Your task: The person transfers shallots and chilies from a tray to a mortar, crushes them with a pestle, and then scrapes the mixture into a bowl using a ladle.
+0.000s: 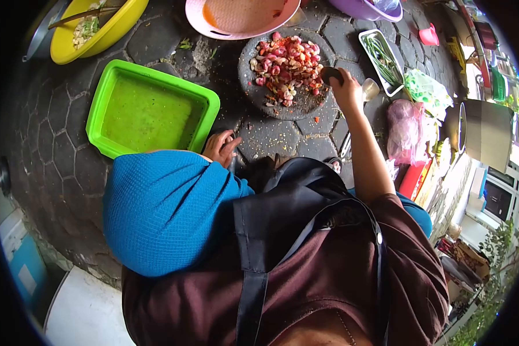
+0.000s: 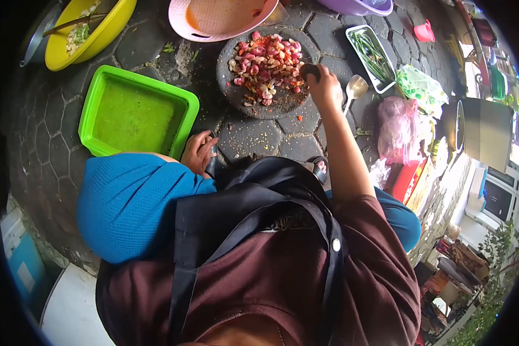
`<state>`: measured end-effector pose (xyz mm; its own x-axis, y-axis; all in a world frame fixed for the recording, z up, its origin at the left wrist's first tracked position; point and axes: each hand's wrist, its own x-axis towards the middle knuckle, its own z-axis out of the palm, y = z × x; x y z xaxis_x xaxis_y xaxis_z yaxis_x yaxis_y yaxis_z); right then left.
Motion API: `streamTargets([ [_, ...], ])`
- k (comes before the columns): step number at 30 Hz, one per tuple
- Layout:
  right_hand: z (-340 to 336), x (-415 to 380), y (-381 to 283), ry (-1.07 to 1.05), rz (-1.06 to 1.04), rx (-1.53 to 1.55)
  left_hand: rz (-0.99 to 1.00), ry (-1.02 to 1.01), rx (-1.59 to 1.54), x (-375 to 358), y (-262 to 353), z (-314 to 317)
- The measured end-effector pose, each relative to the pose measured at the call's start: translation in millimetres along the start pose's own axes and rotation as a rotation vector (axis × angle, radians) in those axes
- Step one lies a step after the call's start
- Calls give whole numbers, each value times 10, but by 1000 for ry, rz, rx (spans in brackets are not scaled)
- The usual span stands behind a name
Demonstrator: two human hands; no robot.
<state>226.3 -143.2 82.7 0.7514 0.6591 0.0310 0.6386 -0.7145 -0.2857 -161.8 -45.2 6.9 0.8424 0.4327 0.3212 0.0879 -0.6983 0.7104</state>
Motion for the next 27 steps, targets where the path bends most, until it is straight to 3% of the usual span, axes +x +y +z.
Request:
streamTargets([
  [4,215,-51,87,-91,157,53,15,-4,-3,-5,-41,34],
  [9,242,-211,-109,-215,61,156,-6,1,-23,5,4,12],
  [14,-210,-337,-536,-62,-119,57,-14,-16,28,-10,-20,6],
  [20,291,-448,-478,-172,-115,-202,-6,21,-11,-19,-70,122],
  [22,189,-208,-451,-286,-26,-137,27,30,-9,10,-25,57],
  [27,-179,-229,-512,-147,-121,9,25,20,75,-2,-38,45],
])
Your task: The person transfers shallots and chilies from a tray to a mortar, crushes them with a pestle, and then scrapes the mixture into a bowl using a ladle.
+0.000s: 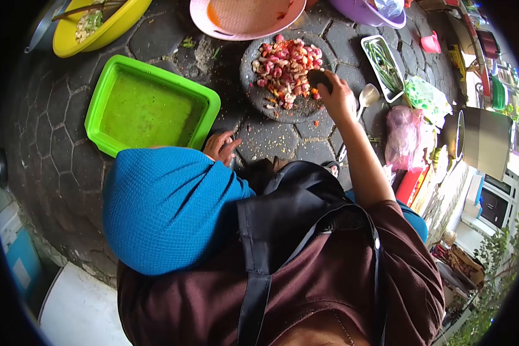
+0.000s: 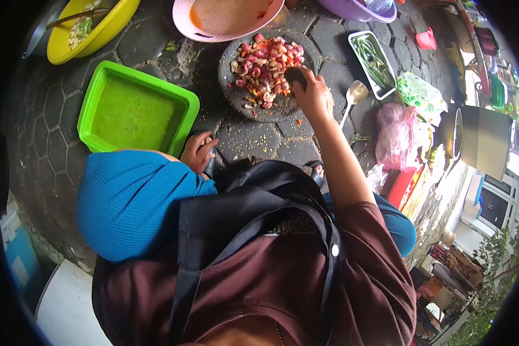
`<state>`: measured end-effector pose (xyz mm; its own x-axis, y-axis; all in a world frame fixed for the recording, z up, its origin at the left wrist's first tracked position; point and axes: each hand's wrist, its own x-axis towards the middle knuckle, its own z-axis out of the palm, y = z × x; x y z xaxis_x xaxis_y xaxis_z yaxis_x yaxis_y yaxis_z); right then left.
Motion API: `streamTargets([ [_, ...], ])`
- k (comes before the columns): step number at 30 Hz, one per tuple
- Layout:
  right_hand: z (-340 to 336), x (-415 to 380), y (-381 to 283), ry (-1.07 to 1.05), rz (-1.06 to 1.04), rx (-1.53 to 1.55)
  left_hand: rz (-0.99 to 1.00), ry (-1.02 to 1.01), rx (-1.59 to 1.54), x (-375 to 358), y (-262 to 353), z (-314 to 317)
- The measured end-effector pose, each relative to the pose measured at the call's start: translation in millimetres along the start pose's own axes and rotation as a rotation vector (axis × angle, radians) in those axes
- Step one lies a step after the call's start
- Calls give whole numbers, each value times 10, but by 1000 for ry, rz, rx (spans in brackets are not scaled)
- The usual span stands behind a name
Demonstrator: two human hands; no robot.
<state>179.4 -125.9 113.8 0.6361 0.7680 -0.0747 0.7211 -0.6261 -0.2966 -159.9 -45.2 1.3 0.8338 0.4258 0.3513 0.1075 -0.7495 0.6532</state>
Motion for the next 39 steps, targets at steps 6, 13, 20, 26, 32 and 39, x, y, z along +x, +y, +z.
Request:
streamTargets([
  [6,581,-141,102,-30,-46,-233,30,30,-74,-50,-72,125],
  [13,56,98,279,-1,46,313,-12,36,-28,-48,-36,70],
  [20,241,-15,704,142,189,244,-66,-24,-125,-37,42,20],
  [26,542,-258,141,-122,157,-76,-9,-11,-84,-48,-46,110],
  [32,568,-302,-50,-86,110,-58,-118,-33,-140,-90,3,141],
  [39,363,-578,218,-36,121,39,-46,-34,-19,-34,21,105],
])
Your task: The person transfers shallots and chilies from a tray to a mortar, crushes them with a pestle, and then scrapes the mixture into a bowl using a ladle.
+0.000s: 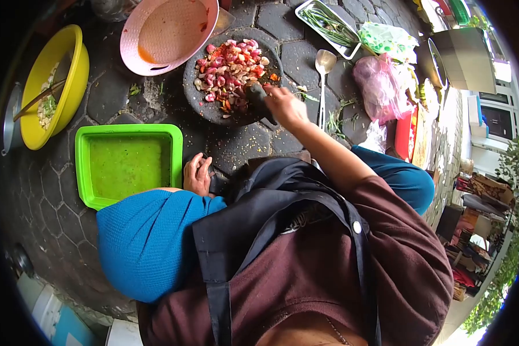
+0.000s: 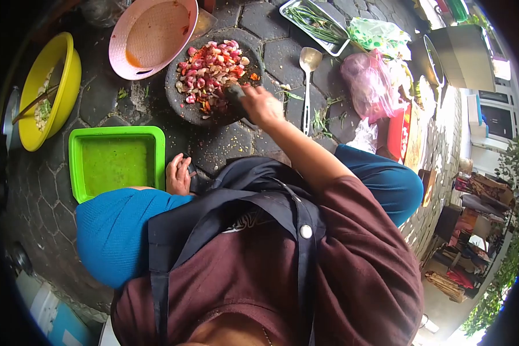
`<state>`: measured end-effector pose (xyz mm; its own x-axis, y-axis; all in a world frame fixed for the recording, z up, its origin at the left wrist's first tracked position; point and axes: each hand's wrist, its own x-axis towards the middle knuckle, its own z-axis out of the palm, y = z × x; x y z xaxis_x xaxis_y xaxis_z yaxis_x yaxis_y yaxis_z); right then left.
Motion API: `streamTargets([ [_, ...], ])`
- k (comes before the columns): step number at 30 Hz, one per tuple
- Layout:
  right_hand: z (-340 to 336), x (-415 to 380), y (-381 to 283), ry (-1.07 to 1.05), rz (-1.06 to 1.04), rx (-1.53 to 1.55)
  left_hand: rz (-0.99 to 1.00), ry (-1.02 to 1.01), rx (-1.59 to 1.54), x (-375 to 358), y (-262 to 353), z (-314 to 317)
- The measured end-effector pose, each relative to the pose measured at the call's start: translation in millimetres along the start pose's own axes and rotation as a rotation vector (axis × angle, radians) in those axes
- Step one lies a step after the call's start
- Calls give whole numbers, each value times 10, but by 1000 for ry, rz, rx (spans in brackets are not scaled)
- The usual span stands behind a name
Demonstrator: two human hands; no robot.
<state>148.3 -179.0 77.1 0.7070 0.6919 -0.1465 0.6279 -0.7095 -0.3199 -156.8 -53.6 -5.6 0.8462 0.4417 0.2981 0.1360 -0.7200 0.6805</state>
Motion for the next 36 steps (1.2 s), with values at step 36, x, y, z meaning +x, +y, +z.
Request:
streamTargets([
  [36,511,644,1790,-127,-105,-292,-34,-95,23,61,77,27],
])
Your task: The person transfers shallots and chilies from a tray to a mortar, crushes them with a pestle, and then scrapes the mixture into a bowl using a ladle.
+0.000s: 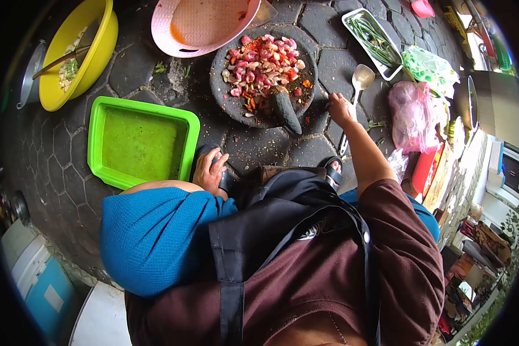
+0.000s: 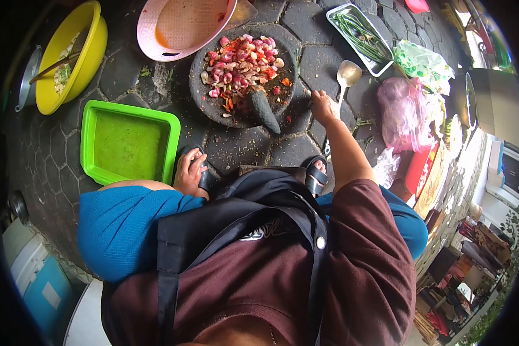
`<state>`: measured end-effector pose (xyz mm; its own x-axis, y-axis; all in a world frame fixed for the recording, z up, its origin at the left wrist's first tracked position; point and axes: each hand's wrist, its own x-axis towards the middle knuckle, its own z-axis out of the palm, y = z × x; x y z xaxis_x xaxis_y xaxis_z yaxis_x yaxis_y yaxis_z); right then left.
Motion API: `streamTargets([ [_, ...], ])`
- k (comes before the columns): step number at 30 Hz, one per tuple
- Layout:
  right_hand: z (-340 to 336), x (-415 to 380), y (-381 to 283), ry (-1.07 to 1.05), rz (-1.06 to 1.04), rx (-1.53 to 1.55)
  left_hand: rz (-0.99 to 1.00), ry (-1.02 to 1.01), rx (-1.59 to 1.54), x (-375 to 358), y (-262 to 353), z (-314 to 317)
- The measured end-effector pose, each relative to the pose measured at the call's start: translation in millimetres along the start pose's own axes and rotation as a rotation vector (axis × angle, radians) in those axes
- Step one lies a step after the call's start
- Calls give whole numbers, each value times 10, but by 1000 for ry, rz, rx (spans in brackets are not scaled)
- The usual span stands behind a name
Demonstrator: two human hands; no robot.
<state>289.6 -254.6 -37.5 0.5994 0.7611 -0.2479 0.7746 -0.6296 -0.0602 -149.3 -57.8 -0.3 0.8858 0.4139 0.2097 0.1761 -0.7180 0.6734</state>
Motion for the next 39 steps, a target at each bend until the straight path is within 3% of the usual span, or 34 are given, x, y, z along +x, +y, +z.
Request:
streamTargets([
  [5,-111,-80,-126,74,-18,155,-26,-11,-19,1,15,-9],
  [12,-63,3,-182,7,97,198,-10,2,2,20,25,-31],
  [15,-125,26,-220,76,155,238,-23,-17,24,28,50,-66],
  [17,-325,90,-387,272,167,524,-28,-3,27,33,47,-63],
  [18,-445,98,-501,268,163,518,-31,4,31,21,52,-56],
  [22,-897,76,-1233,341,-129,820,-44,-10,-22,-1,25,-52],
  [24,-991,-77,-1459,359,-173,527,-3,30,11,4,13,-46],
  [26,-1015,-337,-1717,139,22,391,-4,62,12,-3,-2,-26],
  [28,-823,-511,-1827,94,-89,355,-9,88,4,-39,-7,-5],
  [29,-786,-544,-1860,-5,-42,269,-28,73,-61,-52,-25,-2],
  [32,-641,-420,-1799,-23,-50,309,-13,112,-80,-47,-37,-15],
  [34,-456,-268,-1609,234,-157,394,29,119,-8,-34,-44,-44],
  [36,-829,-154,-1571,77,101,644,-12,126,-78,-37,-46,-42],
  [39,-1344,-94,-1577,47,249,643,-33,113,-90,-49,-50,-90],
])
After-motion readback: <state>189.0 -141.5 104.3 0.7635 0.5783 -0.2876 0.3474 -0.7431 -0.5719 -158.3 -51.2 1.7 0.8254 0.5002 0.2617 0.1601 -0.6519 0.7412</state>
